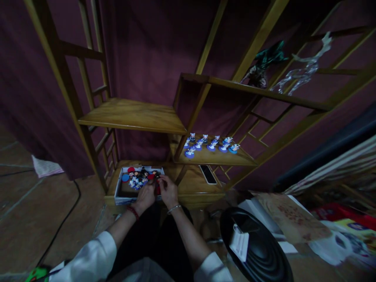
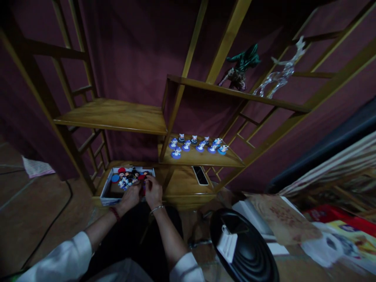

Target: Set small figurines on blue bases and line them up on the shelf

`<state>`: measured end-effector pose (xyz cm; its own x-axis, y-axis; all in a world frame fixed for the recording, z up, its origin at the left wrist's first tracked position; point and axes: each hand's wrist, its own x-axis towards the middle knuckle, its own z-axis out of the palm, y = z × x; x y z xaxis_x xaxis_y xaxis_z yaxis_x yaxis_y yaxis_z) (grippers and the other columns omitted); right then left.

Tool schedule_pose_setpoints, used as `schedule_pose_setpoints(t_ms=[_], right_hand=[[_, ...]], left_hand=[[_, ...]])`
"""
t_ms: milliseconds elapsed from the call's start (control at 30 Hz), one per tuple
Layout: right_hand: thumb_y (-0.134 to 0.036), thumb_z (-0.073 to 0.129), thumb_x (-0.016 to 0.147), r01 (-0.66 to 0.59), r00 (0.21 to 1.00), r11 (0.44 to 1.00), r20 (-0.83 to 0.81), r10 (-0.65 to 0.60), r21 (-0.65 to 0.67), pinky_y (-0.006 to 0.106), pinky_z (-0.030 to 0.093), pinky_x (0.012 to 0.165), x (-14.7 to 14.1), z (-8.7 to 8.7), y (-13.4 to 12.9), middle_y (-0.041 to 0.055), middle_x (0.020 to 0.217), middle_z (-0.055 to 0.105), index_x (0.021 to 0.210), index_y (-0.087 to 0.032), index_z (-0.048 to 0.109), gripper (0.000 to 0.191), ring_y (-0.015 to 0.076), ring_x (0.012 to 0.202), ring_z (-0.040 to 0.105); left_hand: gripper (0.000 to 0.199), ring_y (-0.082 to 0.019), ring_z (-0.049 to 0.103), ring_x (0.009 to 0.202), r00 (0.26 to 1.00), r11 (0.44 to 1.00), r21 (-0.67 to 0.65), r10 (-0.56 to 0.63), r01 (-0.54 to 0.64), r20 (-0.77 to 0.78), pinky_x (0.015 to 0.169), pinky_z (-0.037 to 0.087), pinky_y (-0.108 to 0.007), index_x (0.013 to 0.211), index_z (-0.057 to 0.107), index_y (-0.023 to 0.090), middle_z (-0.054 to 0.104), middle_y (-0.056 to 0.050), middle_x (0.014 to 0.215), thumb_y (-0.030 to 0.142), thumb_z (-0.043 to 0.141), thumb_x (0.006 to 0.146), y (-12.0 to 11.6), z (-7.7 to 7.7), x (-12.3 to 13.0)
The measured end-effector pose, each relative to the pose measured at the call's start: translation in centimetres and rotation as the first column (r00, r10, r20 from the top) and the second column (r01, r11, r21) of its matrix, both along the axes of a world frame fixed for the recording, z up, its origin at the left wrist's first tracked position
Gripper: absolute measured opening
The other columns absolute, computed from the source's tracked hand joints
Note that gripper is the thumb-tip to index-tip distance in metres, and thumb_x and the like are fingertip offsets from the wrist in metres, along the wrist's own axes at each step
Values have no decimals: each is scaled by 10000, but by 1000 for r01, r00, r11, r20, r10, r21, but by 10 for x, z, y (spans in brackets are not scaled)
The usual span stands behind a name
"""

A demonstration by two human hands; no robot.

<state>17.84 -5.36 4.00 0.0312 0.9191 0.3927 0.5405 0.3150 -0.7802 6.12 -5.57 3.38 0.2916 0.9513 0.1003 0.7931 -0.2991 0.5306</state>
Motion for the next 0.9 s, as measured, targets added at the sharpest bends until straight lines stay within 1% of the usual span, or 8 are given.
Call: schedule_pose_setpoints(t_ms=[100, 233, 300, 400, 500, 667, 767, 900], right_hand=[[-141, 439, 806, 4, 994, 992, 110, 10, -127, 250, 467, 829, -5, -15, 13, 43, 949, 680, 962, -173, 619, 241, 138, 865, 633], [-84, 477, 770, 18, 966, 959, 251, 55, -281, 203, 449, 848, -11, -26, 26, 24, 953, 687, 946, -188, 639, 261, 120, 889, 629], [-80, 485, 770, 8, 947, 940, 305, 102, -342, 182, 442, 846, -16, -29, 32, 6, 962, 688, 949, -208, 642, 270, 109, 897, 627], [-96, 489, 780, -22, 913, 917, 366, 181, -398, 180, 443, 841, -25, -37, 41, -19, 992, 682, 972, -243, 639, 284, 106, 913, 622], [-100, 496, 778, -40, 876, 898, 416, 242, -438, 196, 442, 849, -34, -48, 49, -6, 1026, 673, 1016, -243, 631, 309, 121, 942, 613], [-75, 515, 746, -77, 822, 874, 466, 328, -479, 218, 421, 888, -44, -61, 60, 42, 1108, 634, 1090, -221, 606, 385, 151, 1031, 575], [-35, 502, 718, -98, 800, 861, 475, 366, -499, 219, 411, 902, -47, -64, 63, 41, 1140, 613, 1129, -240, 583, 466, 154, 1056, 559], [-19, 488, 708, -89, 765, 849, 510, 393, -521, 235, 413, 903, -50, -63, 64, 52, 1158, 595, 1164, -247, 555, 514, 161, 1042, 563]], left_hand=[[270, -210, 590, 972, 977, 979, -122, 142, -162, -158, 828, 442, -291, 987, 595, 129, 617, -128, 1070, 131, 424, 779, 10, -11, -24], [304, -240, 600, 969, 932, 916, -273, 211, -293, -294, 794, 446, -319, 1041, 586, 152, 645, -129, 1032, 257, 385, 838, 21, -27, -49], [326, -236, 599, 979, 929, 900, -313, 206, -303, -309, 803, 440, -318, 1062, 581, 152, 644, -139, 1035, 259, 354, 854, 23, -33, -54], [327, -245, 592, 996, 933, 897, -334, 186, -289, -307, 819, 435, -337, 1044, 592, 135, 639, -164, 1039, 232, 352, 845, 24, -37, -55], [318, -267, 594, 987, 935, 894, -340, 189, -290, -301, 819, 437, -362, 1000, 613, 130, 642, -172, 1029, 227, 363, 828, 24, -36, -53], [322, -273, 602, 973, 933, 891, -333, 215, -308, -290, 803, 446, -365, 1006, 612, 142, 649, -161, 1020, 228, 368, 815, 27, -32, -52], [325, -260, 610, 959, 935, 887, -339, 224, -313, -276, 793, 449, -351, 1007, 614, 158, 653, -153, 1014, 247, 361, 823, 28, -32, -52], [338, -259, 611, 954, 922, 858, -364, 271, -362, -278, 788, 448, -354, 1022, 620, 193, 656, -135, 1014, 281, 355, 832, 30, -37, -52]])
